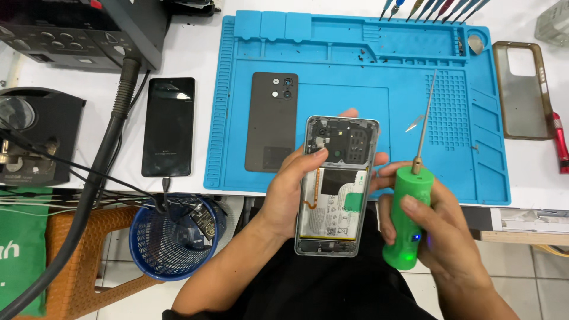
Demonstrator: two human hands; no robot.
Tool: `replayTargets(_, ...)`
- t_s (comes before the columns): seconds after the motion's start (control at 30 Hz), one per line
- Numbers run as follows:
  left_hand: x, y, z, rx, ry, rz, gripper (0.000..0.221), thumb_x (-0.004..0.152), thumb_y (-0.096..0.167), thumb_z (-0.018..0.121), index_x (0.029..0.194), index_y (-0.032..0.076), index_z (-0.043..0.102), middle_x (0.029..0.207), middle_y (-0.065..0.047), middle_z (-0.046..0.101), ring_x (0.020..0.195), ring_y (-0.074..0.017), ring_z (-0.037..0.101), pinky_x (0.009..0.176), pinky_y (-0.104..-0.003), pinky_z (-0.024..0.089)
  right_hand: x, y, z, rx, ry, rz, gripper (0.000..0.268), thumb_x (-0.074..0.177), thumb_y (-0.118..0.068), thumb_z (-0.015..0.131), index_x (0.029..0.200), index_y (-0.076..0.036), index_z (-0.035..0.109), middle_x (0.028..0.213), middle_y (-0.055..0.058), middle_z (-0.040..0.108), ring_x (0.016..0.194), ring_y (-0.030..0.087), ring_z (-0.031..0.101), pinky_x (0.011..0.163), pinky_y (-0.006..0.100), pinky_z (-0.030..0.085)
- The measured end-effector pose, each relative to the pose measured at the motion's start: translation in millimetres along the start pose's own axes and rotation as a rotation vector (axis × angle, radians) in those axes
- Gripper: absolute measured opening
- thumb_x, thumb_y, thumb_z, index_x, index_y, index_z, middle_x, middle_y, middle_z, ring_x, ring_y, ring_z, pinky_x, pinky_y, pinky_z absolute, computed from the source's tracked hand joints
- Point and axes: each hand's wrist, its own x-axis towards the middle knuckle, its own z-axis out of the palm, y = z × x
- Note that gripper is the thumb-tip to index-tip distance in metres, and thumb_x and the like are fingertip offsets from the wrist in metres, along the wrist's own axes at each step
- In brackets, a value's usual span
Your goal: The person uses a green electric screwdriver to remove screws from the internal frame of a disassembled smartphone. They then switch to tweezers to carefully lift and remove a small metal bracket from the camera module area.
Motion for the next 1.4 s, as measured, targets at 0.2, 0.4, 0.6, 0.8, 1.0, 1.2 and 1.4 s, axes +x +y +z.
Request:
replayTargets(0.2, -10, 10, 10, 0.233, 0.014, 0.027, 0.079, 0.093, 0.023, 0.063, 0.162, 0.003, 0.032, 0.155, -0.030, 0.047, 0.121, -0.0349, 0.061, 0.091, -0.048, 0.059, -18, -15, -24, -0.706, 0.106, 0.284, 0.045, 0.081, -0.018, 0.079, 0.124, -0.013, 0.069, 0.072, 0.007, 0.067, 0.051, 0.017, 0.049, 0.044, 0.031, 0.044)
replayTargets(0.4, -11, 6, 4, 0.264, -0.001, 0.028, 0.063, 0.093, 0.019, 0.067, 0.149, -0.001, 0.044, 0.143, -0.034, 0.054, 0.112, -0.0456, 0.065, 0.086, -0.053, 0.060, -27, -14, -40, -1.195, 0.071, 0.189, 0.058, 0.074, -0.032, 0.087, 0.128, -0.028, 0.068, 0.055, -0.001, 0.053, 0.046, 0.016, 0.038, 0.047, 0.030, 0.037)
replayTargets(0.6, -13, 2, 12, 0.375, 0.006, -0.038, 0.057, 0.096, 0.021, 0.067, 0.146, 0.002, 0.047, 0.145, -0.034, 0.054, 0.128, -0.0414, 0.060, 0.089, -0.051, 0.062, -24, -13, -40, -1.394, -0.011, 0.232, 0.065, 0.077, -0.047, 0.079, 0.138, -0.038, 0.058, 0.072, -0.012, 0.078, 0.045, 0.020, 0.056, 0.054, 0.033, 0.048)
replayTargets(0.8, -14, 0, 22, 0.612, -0.019, 0.029, 0.046, 0.102, 0.025, 0.063, 0.139, 0.002, 0.049, 0.141, -0.030, 0.059, 0.120, -0.0340, 0.067, 0.093, -0.045, 0.064, -23, -9, -41, -1.410, -0.061, 0.060, 0.066, 0.079, -0.046, 0.078, 0.140, -0.031, 0.057, 0.090, -0.011, 0.081, 0.050, 0.022, 0.062, 0.057, 0.036, 0.049)
replayTargets(1.0, -14, -4, 24, 0.654, 0.022, 0.066, 0.042, 0.103, 0.030, 0.061, 0.133, 0.001, 0.054, 0.130, -0.033, 0.065, 0.110, -0.0308, 0.072, 0.093, -0.041, 0.063, -21, -8, -38, -1.417, -0.057, 0.061, 0.066, 0.078, -0.045, 0.078, 0.139, -0.029, 0.058, 0.092, -0.009, 0.081, 0.043, 0.024, 0.058, 0.055, 0.037, 0.048)
replayTargets(1.2, -15, -5, 25, 0.669, 0.021, 0.089, 0.038, 0.104, 0.028, 0.059, 0.132, 0.001, 0.055, 0.127, -0.032, 0.067, 0.106, -0.0311, 0.072, 0.093, -0.041, 0.063, -22, -7, -37, -1.424, -0.040, 0.080, 0.065, 0.077, -0.046, 0.079, 0.138, -0.032, 0.059, 0.072, -0.008, 0.077, 0.041, 0.022, 0.056, 0.053, 0.036, 0.047)
replayTargets(1.4, -15, -4, 26, 0.758, 0.005, 0.118, 0.039, 0.106, 0.030, 0.056, 0.132, 0.001, 0.055, 0.121, -0.029, 0.070, 0.108, -0.0291, 0.072, 0.094, -0.039, 0.063, -22, -9, -36, -1.433, -0.041, 0.091, 0.066, 0.078, -0.048, 0.077, 0.139, -0.032, 0.058, 0.081, -0.009, 0.080, 0.044, 0.023, 0.059, 0.055, 0.037, 0.049)
